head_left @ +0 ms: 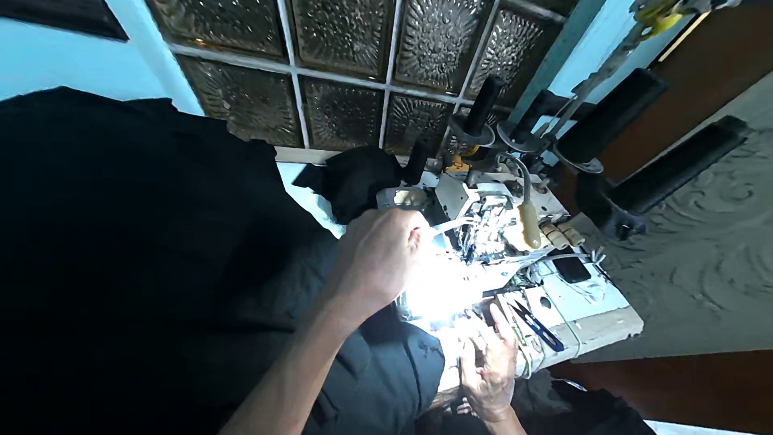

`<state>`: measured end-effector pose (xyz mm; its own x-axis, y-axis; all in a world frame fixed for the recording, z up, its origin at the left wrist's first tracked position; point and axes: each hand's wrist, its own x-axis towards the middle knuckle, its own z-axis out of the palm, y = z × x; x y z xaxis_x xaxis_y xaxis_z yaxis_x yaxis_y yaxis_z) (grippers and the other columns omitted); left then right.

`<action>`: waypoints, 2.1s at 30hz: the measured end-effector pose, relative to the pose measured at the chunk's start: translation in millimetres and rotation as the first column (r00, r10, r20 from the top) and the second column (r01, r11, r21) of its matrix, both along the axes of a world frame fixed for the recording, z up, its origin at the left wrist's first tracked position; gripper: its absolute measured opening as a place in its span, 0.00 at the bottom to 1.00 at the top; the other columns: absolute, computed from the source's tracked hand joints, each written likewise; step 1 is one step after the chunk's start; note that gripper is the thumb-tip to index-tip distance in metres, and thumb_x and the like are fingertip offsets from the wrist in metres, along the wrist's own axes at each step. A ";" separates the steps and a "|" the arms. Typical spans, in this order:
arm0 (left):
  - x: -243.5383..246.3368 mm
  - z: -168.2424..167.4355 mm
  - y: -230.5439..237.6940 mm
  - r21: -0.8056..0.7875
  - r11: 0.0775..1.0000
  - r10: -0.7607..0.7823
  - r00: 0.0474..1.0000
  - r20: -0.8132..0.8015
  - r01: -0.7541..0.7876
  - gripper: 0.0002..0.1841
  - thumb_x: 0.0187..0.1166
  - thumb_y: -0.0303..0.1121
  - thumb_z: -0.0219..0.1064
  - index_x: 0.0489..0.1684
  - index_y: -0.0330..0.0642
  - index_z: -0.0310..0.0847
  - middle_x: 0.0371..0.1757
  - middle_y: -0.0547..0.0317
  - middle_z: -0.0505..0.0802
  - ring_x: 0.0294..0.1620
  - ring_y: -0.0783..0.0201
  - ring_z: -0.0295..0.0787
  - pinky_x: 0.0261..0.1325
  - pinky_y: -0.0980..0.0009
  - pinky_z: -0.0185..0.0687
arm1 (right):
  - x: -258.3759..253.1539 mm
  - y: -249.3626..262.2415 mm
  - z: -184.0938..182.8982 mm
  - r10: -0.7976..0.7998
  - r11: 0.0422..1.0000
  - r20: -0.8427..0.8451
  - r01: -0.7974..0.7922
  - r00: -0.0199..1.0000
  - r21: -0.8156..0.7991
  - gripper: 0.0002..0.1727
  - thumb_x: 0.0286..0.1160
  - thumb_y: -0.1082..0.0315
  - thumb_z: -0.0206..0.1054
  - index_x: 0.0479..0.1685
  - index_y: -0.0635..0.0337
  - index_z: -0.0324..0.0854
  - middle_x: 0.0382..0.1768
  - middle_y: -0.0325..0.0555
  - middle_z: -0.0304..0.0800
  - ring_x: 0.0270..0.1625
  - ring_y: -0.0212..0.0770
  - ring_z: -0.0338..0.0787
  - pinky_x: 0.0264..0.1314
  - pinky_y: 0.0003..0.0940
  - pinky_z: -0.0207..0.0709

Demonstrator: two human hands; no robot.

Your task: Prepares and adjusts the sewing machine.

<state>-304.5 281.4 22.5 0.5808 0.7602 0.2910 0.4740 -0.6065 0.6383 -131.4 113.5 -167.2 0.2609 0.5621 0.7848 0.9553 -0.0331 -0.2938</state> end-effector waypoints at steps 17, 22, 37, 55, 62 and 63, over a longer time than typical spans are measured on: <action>3.4 0.5 -1.4 0.120 0.991 0.056 0.998 -0.027 -0.052 0.15 0.87 0.36 0.62 0.26 0.47 0.86 0.19 0.60 0.83 0.22 0.60 0.78 0.28 0.59 0.68 | 0.0 -0.2 1.2 0.018 0.999 0.009 -0.017 1.000 -0.027 0.15 0.78 0.57 0.59 0.49 0.54 0.86 0.66 0.58 0.84 0.76 0.44 0.77 0.81 0.32 0.62; 11.9 3.9 -11.6 0.108 0.991 0.089 0.991 -0.100 -0.078 0.13 0.84 0.32 0.65 0.24 0.46 0.84 0.19 0.58 0.84 0.23 0.58 0.82 0.28 0.58 0.70 | 0.3 -0.1 0.1 0.031 0.999 -0.017 -0.031 0.999 -0.025 0.15 0.80 0.56 0.58 0.49 0.53 0.87 0.67 0.56 0.83 0.77 0.42 0.77 0.81 0.32 0.62; 18.5 12.7 -28.3 0.191 0.965 0.206 0.968 -0.144 -0.178 0.03 0.72 0.27 0.71 0.29 0.40 0.87 0.21 0.52 0.85 0.24 0.50 0.84 0.22 0.55 0.71 | 8.1 -2.5 24.6 0.025 0.999 -0.138 -0.018 0.990 0.049 0.14 0.73 0.60 0.64 0.54 0.56 0.81 0.71 0.56 0.79 0.81 0.39 0.74 0.82 0.31 0.68; 5.5 0.2 5.2 0.143 0.989 0.023 0.999 0.042 -0.029 0.06 0.82 0.28 0.66 0.43 0.46 0.90 0.37 0.55 0.90 0.35 0.55 0.89 0.33 0.55 0.82 | 215.0 98.3 126.7 -0.496 0.818 -0.785 -0.102 0.372 -0.566 0.21 0.98 0.57 0.37 0.45 0.60 0.71 0.21 0.37 0.71 0.18 0.28 0.71 0.22 0.22 0.70; 5.6 3.9 3.3 0.090 0.996 0.024 0.999 0.033 -0.027 0.06 0.82 0.29 0.67 0.36 0.40 0.89 0.34 0.52 0.90 0.36 0.54 0.89 0.38 0.56 0.81 | 229.5 99.1 85.2 0.053 0.979 -0.989 -0.200 0.135 0.025 0.27 0.96 0.53 0.28 0.61 0.57 0.71 0.40 0.41 0.86 0.42 0.34 0.88 0.46 0.35 0.86; 4.5 6.8 1.3 0.079 0.997 0.019 0.999 0.046 -0.023 0.07 0.82 0.29 0.67 0.35 0.38 0.89 0.33 0.50 0.91 0.35 0.53 0.89 0.39 0.55 0.79 | 230.6 98.1 82.1 0.115 0.972 -0.986 -0.217 0.123 0.086 0.27 0.95 0.53 0.27 0.58 0.56 0.72 0.40 0.39 0.87 0.43 0.34 0.89 0.47 0.36 0.86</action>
